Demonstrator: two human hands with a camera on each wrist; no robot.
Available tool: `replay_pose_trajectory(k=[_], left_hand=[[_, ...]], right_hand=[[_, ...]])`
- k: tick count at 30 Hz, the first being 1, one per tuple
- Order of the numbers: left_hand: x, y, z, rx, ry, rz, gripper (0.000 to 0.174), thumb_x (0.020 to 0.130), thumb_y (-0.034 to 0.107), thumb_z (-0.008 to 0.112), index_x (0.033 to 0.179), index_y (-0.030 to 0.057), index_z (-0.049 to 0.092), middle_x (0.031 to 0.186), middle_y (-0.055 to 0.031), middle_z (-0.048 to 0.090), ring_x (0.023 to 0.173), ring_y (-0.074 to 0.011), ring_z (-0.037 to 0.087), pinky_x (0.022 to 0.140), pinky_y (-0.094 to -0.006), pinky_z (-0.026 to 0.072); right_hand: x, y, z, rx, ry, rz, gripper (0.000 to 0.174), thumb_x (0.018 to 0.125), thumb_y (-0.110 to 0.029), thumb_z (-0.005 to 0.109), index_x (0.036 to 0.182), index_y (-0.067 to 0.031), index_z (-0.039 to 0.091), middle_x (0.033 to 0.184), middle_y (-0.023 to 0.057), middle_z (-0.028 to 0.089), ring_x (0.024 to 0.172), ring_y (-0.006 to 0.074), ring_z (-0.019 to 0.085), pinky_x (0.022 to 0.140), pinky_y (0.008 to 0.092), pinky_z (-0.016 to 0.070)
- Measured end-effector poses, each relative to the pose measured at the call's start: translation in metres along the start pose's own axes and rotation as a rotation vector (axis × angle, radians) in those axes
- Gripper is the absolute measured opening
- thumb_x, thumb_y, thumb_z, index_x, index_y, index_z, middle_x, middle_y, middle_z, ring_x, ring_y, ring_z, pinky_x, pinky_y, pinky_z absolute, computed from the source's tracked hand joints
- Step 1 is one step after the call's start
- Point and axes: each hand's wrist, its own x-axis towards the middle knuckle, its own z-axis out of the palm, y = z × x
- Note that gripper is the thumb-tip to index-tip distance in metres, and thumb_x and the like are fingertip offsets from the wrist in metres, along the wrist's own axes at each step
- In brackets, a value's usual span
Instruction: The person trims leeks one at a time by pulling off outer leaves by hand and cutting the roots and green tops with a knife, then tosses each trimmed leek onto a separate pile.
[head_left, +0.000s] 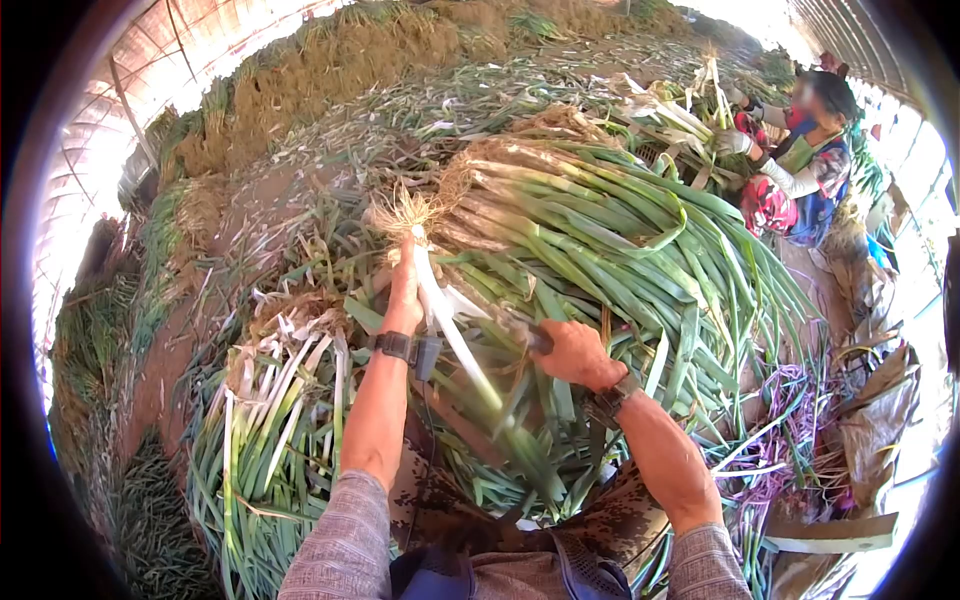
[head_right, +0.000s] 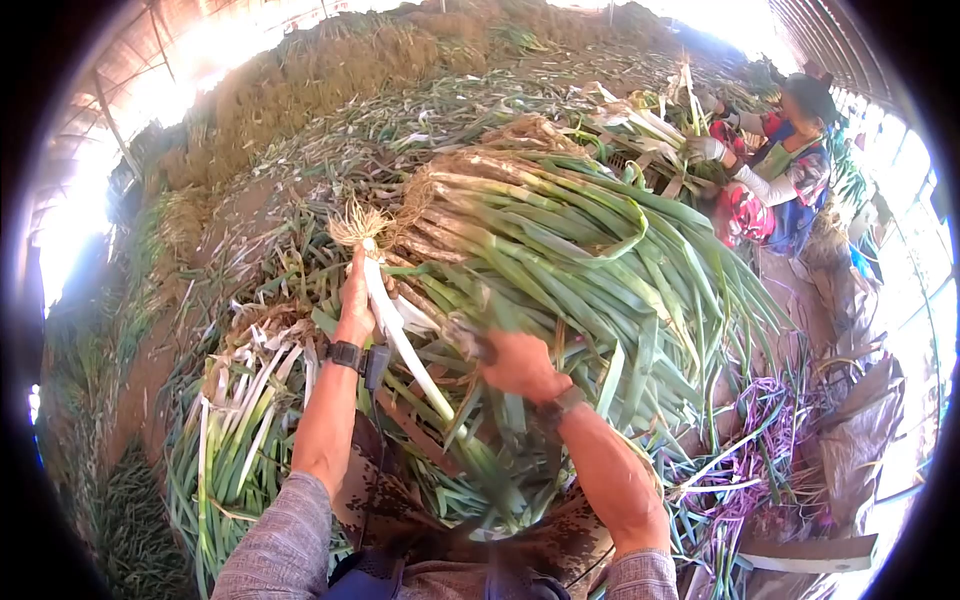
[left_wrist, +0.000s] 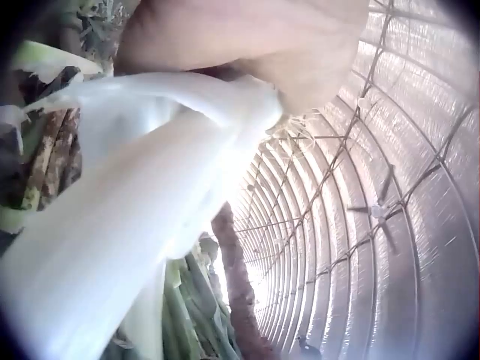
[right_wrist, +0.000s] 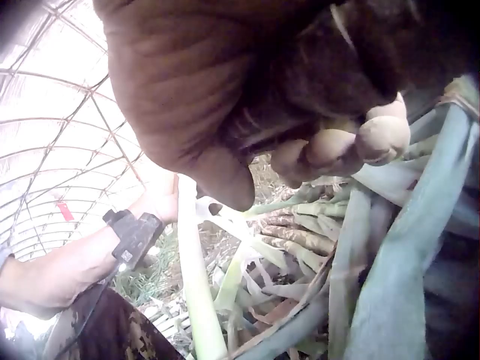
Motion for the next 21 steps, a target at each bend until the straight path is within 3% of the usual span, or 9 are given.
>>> replay_pose_trajectory(k=[5,9,11,12,13,15,17,20,21], left_hand=[[0.008,0.007,-0.007,-0.037,-0.016,-0.064,0.056,0.084,0.063,0.069,0.09,0.0089,0.059,0.066,-0.0043,0.059,0.059,-0.0188,0.063,0.057,-0.0358,0.0561],[0.026,-0.009,-0.024,0.022,0.052,0.137,0.058,0.08,0.066,0.071,0.099,0.0118,0.062,0.073,-0.003,0.061,0.057,-0.0176,0.062,0.053,-0.0359,0.0552],[0.026,0.002,-0.031,0.016,-0.05,-0.016,0.058,0.084,0.064,0.068,0.11,0.0121,0.061,0.081,-0.0009,0.06,0.068,-0.0164,0.063,0.061,-0.0333,0.0541],[0.023,0.006,-0.03,-0.008,0.133,-0.13,0.061,0.082,0.066,0.068,0.113,0.0139,0.06,0.083,0.0004,0.06,0.071,-0.0161,0.063,0.063,-0.0336,0.0537],[0.019,0.007,-0.027,-0.007,0.131,-0.131,0.061,0.082,0.066,0.068,0.113,0.0139,0.06,0.083,0.0004,0.06,0.071,-0.0161,0.063,0.063,-0.0336,0.0537],[0.019,0.002,-0.026,0.052,0.019,0.035,0.061,0.082,0.065,0.069,0.115,0.0149,0.061,0.087,0.0004,0.061,0.075,-0.0164,0.063,0.064,-0.035,0.0541],[0.018,0.002,-0.027,0.023,0.071,0.036,0.052,0.085,0.058,0.071,0.114,0.0157,0.063,0.088,0.0002,0.062,0.075,-0.0163,0.063,0.062,-0.0359,0.054],[0.012,0.001,-0.03,-0.191,-0.16,0.006,0.04,0.089,0.041,0.073,0.115,0.0113,0.064,0.095,-0.0059,0.066,0.077,-0.0158,0.063,0.067,-0.0352,0.056],[0.002,0.005,-0.023,-0.19,-0.158,0.006,0.04,0.089,0.041,0.073,0.115,0.0113,0.064,0.095,-0.0059,0.066,0.077,-0.0158,0.063,0.067,-0.0352,0.056]], right_hand=[[-0.001,-0.003,0.0,0.007,-0.013,-0.029,0.033,0.081,-0.034,0.068,0.102,-0.0077,0.068,0.086,0.0182,0.07,0.087,0.0396,0.066,0.079,0.0496,0.0516],[-0.002,-0.004,0.001,0.004,-0.006,-0.063,0.035,0.081,-0.034,0.067,0.105,-0.0083,0.068,0.086,0.0184,0.07,0.086,0.0401,0.066,0.078,0.0496,0.0517],[-0.002,-0.003,0.001,-0.006,-0.02,-0.063,0.036,0.081,-0.034,0.067,0.106,-0.0085,0.068,0.086,0.0185,0.07,0.086,0.0401,0.066,0.078,0.0495,0.0518],[-0.002,-0.003,0.001,-0.016,-0.032,-0.063,0.036,0.081,-0.034,0.067,0.107,-0.0086,0.068,0.086,0.0185,0.07,0.086,0.0401,0.066,0.078,0.0494,0.0519],[-0.002,-0.003,0.0,-0.016,-0.031,-0.06,0.036,0.081,-0.034,0.067,0.107,-0.0086,0.068,0.086,0.0185,0.07,0.086,0.0401,0.066,0.078,0.0494,0.0519],[-0.001,-0.004,0.001,-0.011,-0.044,-0.057,0.036,0.081,-0.034,0.067,0.107,-0.0087,0.068,0.087,0.0182,0.07,0.086,0.0401,0.066,0.078,0.0494,0.0518],[-0.001,-0.005,0.001,-0.007,-0.03,-0.059,0.036,0.081,-0.034,0.067,0.107,-0.0089,0.068,0.088,0.018,0.07,0.087,0.0399,0.066,0.078,0.0495,0.0516],[0.002,-0.009,-0.001,-0.004,-0.009,-0.036,0.036,0.081,-0.033,0.067,0.108,-0.0093,0.067,0.09,0.0176,0.071,0.088,0.0394,0.066,0.08,0.0493,0.0513],[0.002,-0.012,-0.002,-0.004,-0.006,-0.014,0.035,0.081,-0.032,0.068,0.109,-0.0095,0.067,0.091,0.0174,0.071,0.089,0.0391,0.066,0.081,0.0492,0.0512]])
